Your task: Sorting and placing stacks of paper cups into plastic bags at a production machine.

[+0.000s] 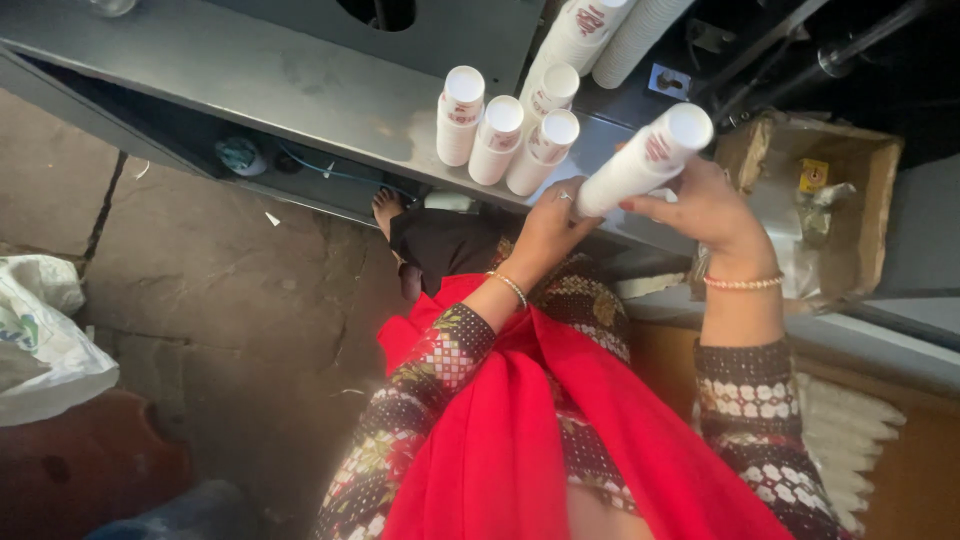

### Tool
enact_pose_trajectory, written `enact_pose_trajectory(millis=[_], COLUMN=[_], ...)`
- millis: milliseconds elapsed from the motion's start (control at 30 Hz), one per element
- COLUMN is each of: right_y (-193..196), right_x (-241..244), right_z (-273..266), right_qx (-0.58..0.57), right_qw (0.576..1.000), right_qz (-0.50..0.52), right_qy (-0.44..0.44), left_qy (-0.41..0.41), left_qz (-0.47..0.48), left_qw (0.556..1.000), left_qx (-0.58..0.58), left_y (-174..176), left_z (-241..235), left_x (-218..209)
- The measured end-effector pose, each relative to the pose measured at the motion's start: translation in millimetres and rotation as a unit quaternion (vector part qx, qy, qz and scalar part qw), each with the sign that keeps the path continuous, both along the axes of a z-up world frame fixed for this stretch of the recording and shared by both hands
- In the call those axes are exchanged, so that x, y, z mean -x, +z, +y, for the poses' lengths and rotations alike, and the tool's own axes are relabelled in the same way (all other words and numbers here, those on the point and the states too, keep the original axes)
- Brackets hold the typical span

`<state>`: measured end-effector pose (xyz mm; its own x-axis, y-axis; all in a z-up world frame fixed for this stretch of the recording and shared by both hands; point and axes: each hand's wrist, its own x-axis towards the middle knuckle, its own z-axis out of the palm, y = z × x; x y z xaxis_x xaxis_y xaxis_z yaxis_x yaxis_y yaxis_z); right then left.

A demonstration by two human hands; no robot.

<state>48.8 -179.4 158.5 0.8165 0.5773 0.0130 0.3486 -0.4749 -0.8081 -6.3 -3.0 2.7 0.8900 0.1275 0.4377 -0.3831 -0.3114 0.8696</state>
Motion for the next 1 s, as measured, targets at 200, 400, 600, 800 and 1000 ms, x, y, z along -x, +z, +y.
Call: enact_pose_trajectory(millis=[200,400,600,800,1000], right_y=[22,-2,1,-5,-6], right_x=[19,21,12,7,4], right_z=[10,26,42,41,43], right_qx=[-0.126,-0.083,-0.083,-0.084,-0.048], right_qw=[0.992,0.99,0.992,0.994,0.995], right_qz=[0.025,-0.093,-0.083,-0.066,-0.071], right_qy=[-0.016,-0.061,-0.042,-0.036,-0.047], left_qy=[0.052,0.135,0.145,0.045,-0.025], left_qz=[-0.021,-0.025,0.027,0.154,0.193], left_qw=[0.998,0.988,0.989,0.981,0.961], left_qx=[-0.012,-0.064,0.009,0.109,0.197], left_y=[0,-8,1,21,24], left_z=[-3,7,33,43,39], left_x=[6,23,24,13,4])
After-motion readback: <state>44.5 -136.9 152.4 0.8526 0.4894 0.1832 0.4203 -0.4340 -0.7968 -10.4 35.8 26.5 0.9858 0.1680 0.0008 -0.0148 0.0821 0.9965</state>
